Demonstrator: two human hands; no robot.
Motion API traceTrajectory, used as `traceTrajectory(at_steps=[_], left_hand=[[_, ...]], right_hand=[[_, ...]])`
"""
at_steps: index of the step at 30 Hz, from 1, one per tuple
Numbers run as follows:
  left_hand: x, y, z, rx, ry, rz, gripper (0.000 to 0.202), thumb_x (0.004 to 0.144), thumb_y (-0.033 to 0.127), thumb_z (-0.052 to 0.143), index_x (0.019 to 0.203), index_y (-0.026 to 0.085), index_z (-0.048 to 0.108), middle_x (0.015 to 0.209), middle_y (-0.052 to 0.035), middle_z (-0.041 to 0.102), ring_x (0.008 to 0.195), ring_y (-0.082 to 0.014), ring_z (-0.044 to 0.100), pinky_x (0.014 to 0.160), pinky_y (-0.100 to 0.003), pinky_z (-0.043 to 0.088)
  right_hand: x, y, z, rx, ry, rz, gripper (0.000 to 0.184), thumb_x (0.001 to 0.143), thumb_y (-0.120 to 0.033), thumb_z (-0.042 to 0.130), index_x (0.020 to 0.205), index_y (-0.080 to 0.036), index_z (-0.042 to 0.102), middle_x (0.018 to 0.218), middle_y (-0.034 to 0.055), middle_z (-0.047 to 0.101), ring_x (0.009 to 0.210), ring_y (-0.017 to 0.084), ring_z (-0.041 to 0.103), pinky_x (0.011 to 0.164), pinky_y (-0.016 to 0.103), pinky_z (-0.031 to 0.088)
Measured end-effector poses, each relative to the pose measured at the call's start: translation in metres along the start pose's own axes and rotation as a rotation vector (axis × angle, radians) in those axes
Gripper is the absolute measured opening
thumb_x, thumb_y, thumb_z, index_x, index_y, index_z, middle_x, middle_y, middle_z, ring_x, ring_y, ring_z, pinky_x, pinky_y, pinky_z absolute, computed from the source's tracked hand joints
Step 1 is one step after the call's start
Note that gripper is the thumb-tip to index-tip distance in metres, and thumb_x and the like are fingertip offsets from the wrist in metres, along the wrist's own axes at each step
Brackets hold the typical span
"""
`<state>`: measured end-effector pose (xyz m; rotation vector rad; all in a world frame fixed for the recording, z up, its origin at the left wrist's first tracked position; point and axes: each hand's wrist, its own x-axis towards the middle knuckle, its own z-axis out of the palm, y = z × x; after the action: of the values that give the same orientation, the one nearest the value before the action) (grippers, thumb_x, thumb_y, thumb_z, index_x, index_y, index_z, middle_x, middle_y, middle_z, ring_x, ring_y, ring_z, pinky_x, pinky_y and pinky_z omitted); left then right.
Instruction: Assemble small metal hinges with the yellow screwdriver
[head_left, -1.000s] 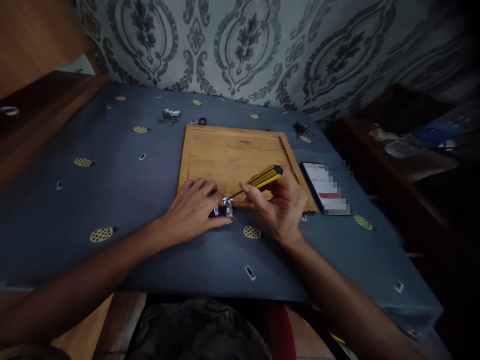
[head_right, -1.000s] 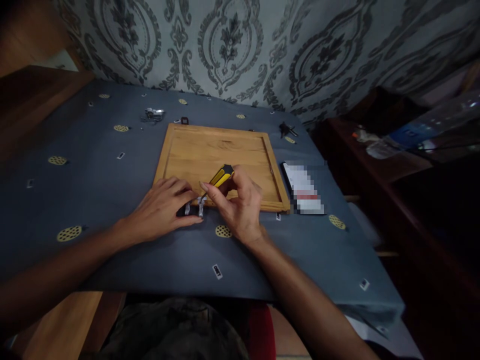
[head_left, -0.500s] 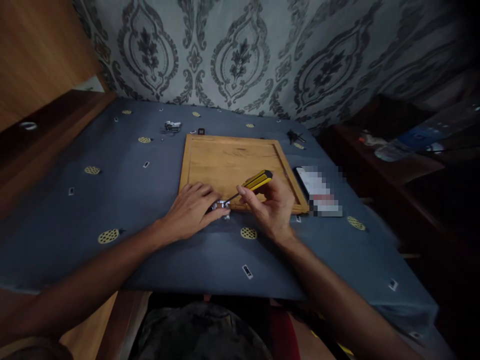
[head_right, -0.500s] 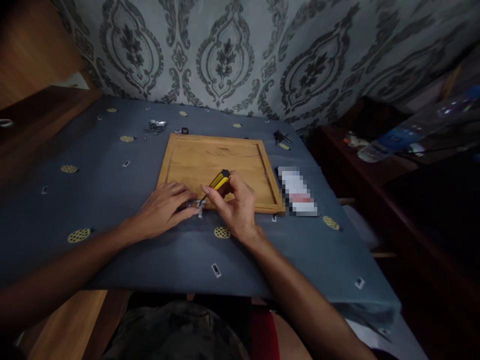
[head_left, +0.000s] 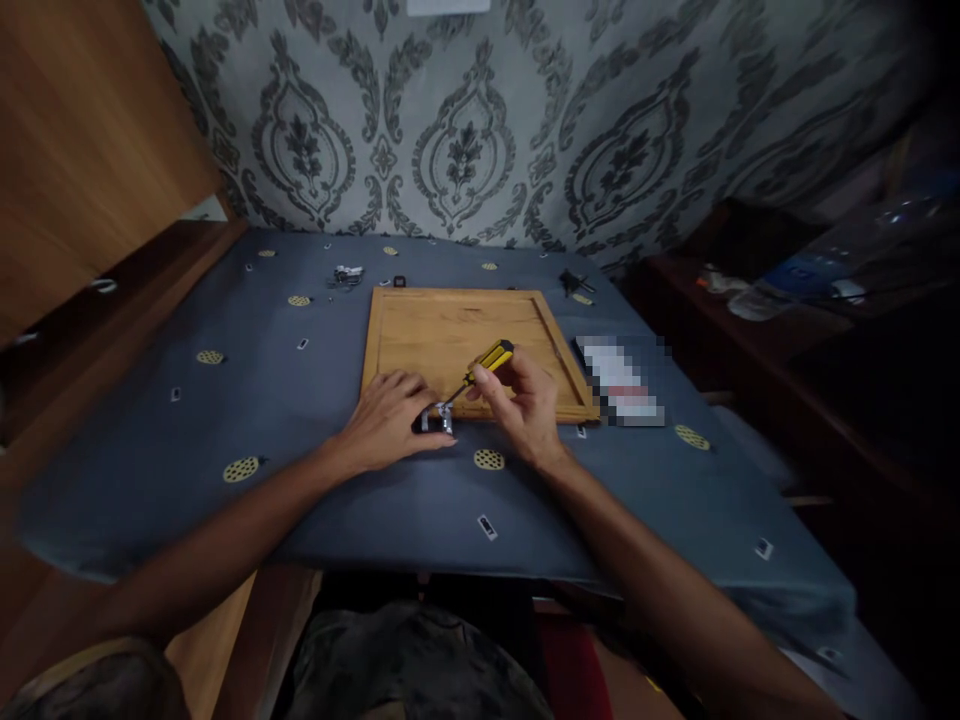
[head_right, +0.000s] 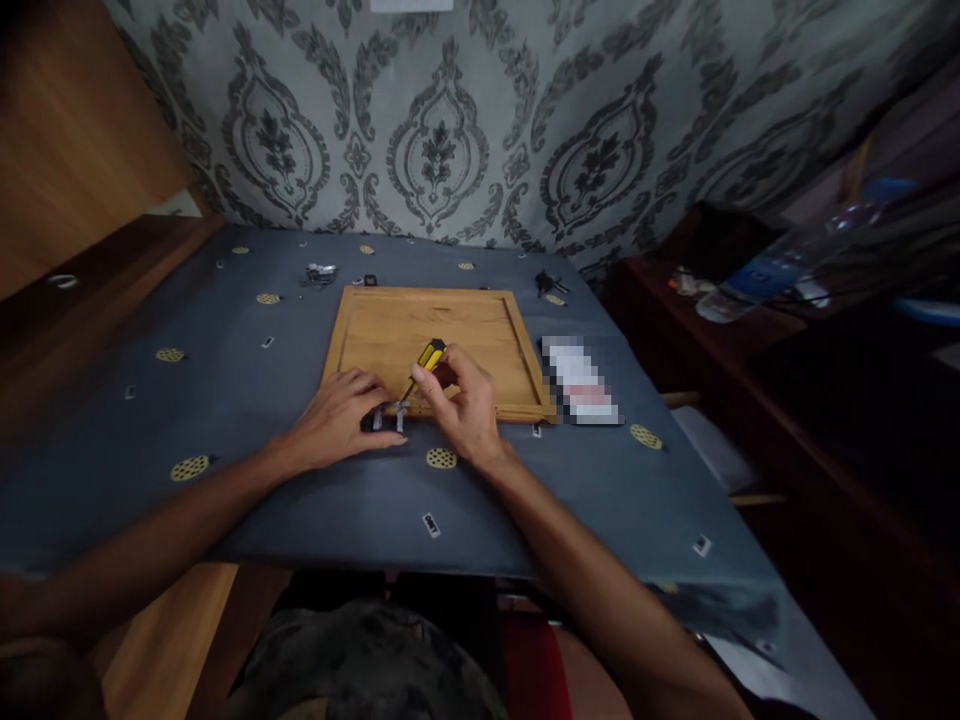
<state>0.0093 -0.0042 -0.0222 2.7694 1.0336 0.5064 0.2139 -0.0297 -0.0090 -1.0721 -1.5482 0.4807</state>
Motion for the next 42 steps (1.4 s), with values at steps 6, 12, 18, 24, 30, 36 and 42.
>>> traceTrajectory(at_steps=[6,12,18,24,30,36,42], left_hand=[[0.0,0.001,0.0,-0.002,-0.01,-0.019,0.044,0.09,0.06,0.07,0.106,0.019,0.073,0.111,-0.0075,0.067,0.108,-0.0266,0.059,0.095,-0.041,0.046],[0.001,0.003,-0.002,-0.006,-0.027,-0.032,0.046,0.089,0.06,0.071,0.109,0.019,0.073,0.11,-0.0071,0.067,0.108,-0.0272,0.058,0.094,-0.042,0.045],[0.002,0.004,-0.004,-0.023,-0.077,-0.047,0.046,0.091,0.058,0.071,0.112,0.017,0.072,0.113,-0.0088,0.066,0.111,-0.0288,0.057,0.096,-0.045,0.044],[0.004,0.006,-0.006,-0.02,-0.112,-0.061,0.048,0.09,0.058,0.072,0.115,0.016,0.071,0.116,-0.0102,0.066,0.114,-0.0304,0.058,0.098,-0.047,0.045],[0.002,0.001,-0.01,-0.144,-0.05,-0.065,0.051,0.091,0.062,0.069,0.112,0.016,0.071,0.114,-0.0115,0.07,0.112,-0.0302,0.063,0.098,-0.047,0.048],[0.004,-0.023,-0.024,-0.654,0.29,-0.26,0.055,0.106,0.056,0.036,0.099,0.018,0.074,0.103,-0.01,0.076,0.1,-0.0228,0.07,0.092,-0.037,0.054],[0.008,-0.044,-0.019,-0.884,0.389,-0.45,0.067,0.094,0.077,0.045,0.086,0.018,0.076,0.094,-0.0114,0.079,0.091,-0.0238,0.072,0.086,-0.037,0.057]], right_hand=[[0.0,0.003,0.003,0.079,-0.01,0.035,0.026,0.092,-0.046,0.068,0.093,-0.021,0.063,0.074,-0.0036,0.064,0.048,0.01,0.06,0.048,0.026,0.05],[-0.001,-0.003,0.002,0.048,-0.011,0.06,0.031,0.088,-0.049,0.074,0.081,-0.021,0.061,0.068,-0.004,0.063,0.045,0.009,0.059,0.045,0.024,0.049],[0.0,-0.01,0.001,-0.033,0.0,0.021,0.038,0.087,-0.052,0.075,0.074,-0.022,0.056,0.061,-0.0055,0.059,0.043,0.01,0.06,0.043,0.023,0.046],[-0.001,-0.008,0.0,-0.078,0.006,0.022,0.039,0.086,-0.054,0.076,0.073,-0.023,0.057,0.06,-0.0056,0.06,0.044,0.011,0.06,0.045,0.025,0.047],[-0.004,-0.004,0.0,-0.046,0.031,0.003,0.029,0.089,-0.045,0.075,0.078,-0.022,0.061,0.062,-0.0045,0.063,0.049,0.012,0.062,0.05,0.027,0.05],[-0.006,-0.004,-0.001,-0.058,0.021,-0.048,0.024,0.09,-0.04,0.074,0.078,-0.022,0.064,0.069,-0.0017,0.067,0.053,0.013,0.064,0.053,0.029,0.053],[0.001,-0.01,-0.004,-0.01,0.067,-0.015,0.026,0.092,-0.047,0.07,0.093,-0.021,0.066,0.081,0.0014,0.072,0.052,0.012,0.067,0.054,0.028,0.056]])
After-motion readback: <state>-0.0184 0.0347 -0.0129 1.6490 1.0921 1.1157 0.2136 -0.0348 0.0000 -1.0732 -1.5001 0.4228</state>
